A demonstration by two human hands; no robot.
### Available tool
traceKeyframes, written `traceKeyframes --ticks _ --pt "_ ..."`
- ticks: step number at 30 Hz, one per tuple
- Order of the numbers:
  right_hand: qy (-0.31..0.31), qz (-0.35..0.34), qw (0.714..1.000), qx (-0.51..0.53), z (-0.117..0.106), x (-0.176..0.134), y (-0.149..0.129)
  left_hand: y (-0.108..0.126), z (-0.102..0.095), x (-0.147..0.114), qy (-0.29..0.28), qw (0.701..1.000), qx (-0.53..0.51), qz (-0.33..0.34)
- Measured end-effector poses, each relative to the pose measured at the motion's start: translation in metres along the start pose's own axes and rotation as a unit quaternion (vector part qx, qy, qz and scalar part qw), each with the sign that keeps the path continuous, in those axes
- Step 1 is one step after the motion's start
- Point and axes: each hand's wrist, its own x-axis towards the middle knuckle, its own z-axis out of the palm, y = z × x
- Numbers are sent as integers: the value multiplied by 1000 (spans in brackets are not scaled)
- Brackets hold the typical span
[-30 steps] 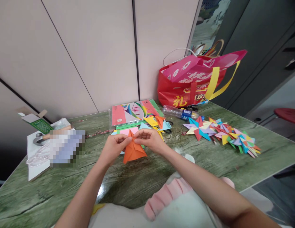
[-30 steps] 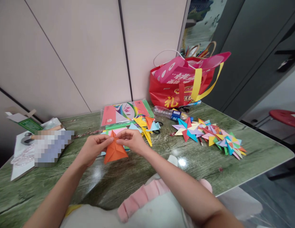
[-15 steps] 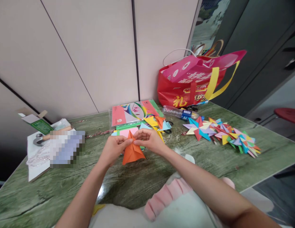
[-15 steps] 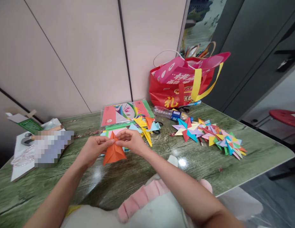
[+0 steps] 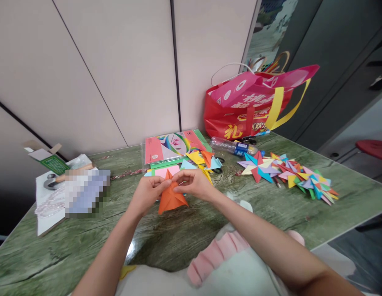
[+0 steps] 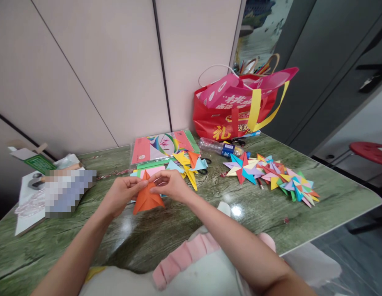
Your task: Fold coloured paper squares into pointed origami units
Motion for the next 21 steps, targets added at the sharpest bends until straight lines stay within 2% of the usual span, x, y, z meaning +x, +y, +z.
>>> traceKeyframes --ticks 5,9,16,21 --pt "14 18 999 22 1 1 4 2 0 -1 -19 1000 9 1" --pt "26 7 999 16 1 2 5 1 1 0 -29 999 40 4" --pt "22 -12 1000 -5 -1 2 3 -4 0 2 -35 997 64 21" --pt "-2 -3 1000 18 -7 2 -1 -1 0 2 -47 994 70 63"
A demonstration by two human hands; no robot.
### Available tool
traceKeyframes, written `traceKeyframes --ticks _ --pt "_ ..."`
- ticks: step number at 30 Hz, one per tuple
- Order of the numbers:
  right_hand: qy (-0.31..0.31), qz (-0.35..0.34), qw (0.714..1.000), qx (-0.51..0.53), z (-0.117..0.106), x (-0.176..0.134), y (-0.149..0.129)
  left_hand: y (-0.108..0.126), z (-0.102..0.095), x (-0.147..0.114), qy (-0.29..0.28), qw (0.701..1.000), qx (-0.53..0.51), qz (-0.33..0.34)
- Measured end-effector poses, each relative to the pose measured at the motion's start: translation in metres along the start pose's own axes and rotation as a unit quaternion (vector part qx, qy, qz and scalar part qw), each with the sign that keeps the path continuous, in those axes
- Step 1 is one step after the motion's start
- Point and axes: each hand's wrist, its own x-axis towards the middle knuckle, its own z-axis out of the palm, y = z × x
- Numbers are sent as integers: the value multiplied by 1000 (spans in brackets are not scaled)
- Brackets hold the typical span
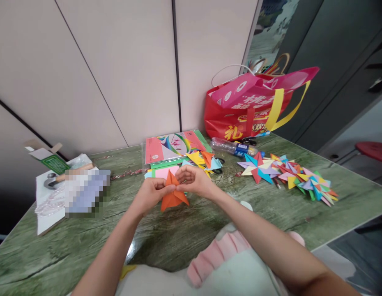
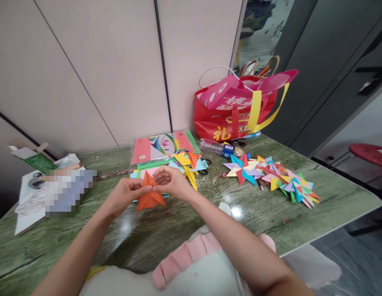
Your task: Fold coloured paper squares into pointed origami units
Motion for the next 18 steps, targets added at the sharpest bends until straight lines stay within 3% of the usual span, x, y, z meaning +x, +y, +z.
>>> traceKeyframes --ticks 6,18 --pt "30 22 998 58 -1 1 -2 3 2 -2 -23 997 71 12" --pt "36 24 998 43 5 -2 -7 8 3 -4 -48 991 121 4"
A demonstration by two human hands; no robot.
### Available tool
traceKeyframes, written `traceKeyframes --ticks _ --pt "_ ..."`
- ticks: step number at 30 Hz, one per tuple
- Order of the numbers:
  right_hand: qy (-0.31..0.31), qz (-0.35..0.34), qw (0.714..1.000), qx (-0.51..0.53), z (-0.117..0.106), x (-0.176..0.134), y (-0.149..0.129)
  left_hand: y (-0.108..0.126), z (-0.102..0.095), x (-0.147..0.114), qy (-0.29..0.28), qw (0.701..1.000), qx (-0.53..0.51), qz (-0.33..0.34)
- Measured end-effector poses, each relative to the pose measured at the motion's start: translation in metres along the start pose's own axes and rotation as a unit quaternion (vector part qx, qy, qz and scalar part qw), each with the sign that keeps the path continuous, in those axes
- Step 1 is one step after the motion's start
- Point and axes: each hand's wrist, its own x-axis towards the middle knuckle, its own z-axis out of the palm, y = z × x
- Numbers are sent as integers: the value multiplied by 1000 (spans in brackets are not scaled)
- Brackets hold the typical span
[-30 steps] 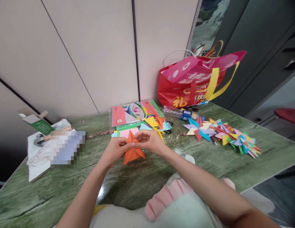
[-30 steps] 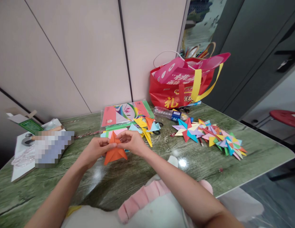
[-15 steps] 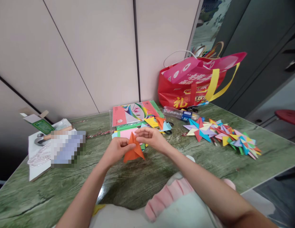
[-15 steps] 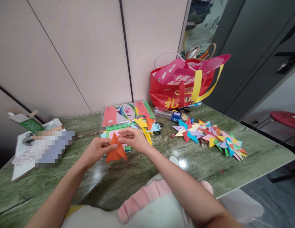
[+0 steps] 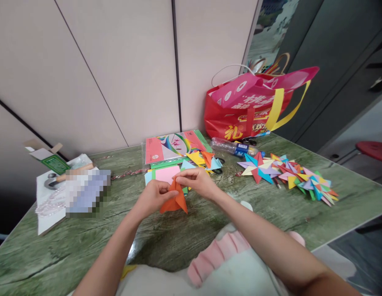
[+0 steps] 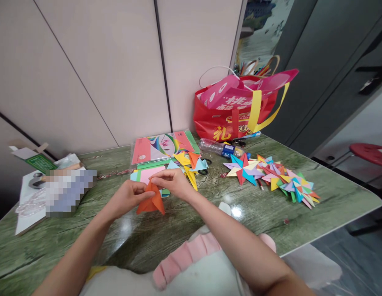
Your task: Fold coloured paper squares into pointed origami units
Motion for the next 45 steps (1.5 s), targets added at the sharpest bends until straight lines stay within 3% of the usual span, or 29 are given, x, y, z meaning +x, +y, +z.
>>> traceKeyframes --ticks 13,24,33,40,45 --pt "68 -20 997 -10 7 0 8 5 2 -1 -9 1000 -16 0" --pt "44 9 998 36 4 1 7 2 1 0 -1 1000 -9 0" --pt "39 -7 998 45 4 1 8 2 1 0 -29 999 -29 -1" --pt "18 -10 1000 20 2 3 10 -3 0 1 8 999 -39 -11" --pt "23 -13 999 24 1 2 10 -5 0 1 4 998 -58 -20"
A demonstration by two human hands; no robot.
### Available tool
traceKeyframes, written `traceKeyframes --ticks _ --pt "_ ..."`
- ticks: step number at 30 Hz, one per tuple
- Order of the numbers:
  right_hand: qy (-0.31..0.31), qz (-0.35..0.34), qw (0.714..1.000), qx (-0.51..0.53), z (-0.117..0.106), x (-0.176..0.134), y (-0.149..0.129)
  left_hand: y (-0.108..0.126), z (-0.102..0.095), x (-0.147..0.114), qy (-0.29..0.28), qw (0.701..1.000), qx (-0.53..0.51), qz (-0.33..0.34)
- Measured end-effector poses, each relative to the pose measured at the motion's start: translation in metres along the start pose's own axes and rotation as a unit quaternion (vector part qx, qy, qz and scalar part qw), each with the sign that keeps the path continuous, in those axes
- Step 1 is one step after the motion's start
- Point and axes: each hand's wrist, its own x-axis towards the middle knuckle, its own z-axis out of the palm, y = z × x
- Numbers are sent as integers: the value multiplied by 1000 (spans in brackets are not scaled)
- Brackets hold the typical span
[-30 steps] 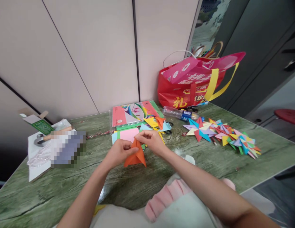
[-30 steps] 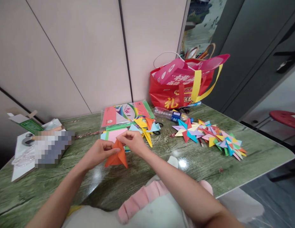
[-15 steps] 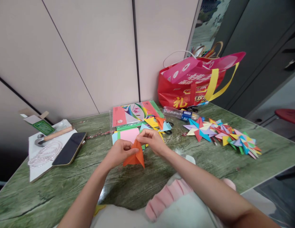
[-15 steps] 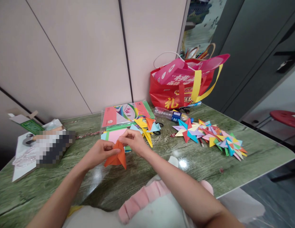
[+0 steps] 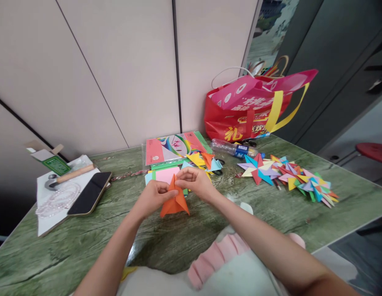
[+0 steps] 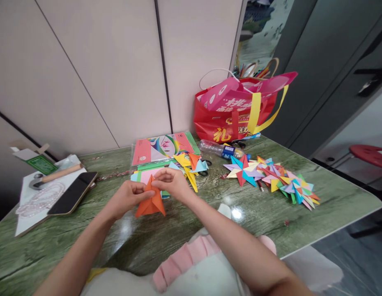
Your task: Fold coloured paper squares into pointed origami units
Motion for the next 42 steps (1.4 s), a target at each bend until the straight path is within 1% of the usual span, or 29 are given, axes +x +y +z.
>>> traceKeyframes --ticks 3,5,7,14,18,23,29,37,42 --pt "-19 -21 999 -25 -1 -1 -1 -1 -1 0 -5 1000 -10 -10" --pt "-43 -25 998 -47 -2 -1 -2 -2 -1 0 0 1000 -9 -15" --pt "-53 -25 996 -60 -3 -1 -1 -2 -2 0 2 1000 -10 -17" --pt "-11 -13 999 -52 -5 1 3 0 -1 1 5 999 -49 -19" --pt "-5 -4 999 -45 -4 1 3 3 -1 0 5 994 -94 -46" --pt "-9 1 998 -59 -3 1 1 4 0 -1 28 992 -104 -66" --pt "-79 -13 992 -100 -8 0 -2 -4 -2 2 50 992 -107 -54" --pt "-71 -11 994 -85 -7 0 1 -2 -2 2 46 991 -109 -58" --pt "-79 -15 992 -94 -5 -1 0 0 -1 2 55 993 -105 -28"
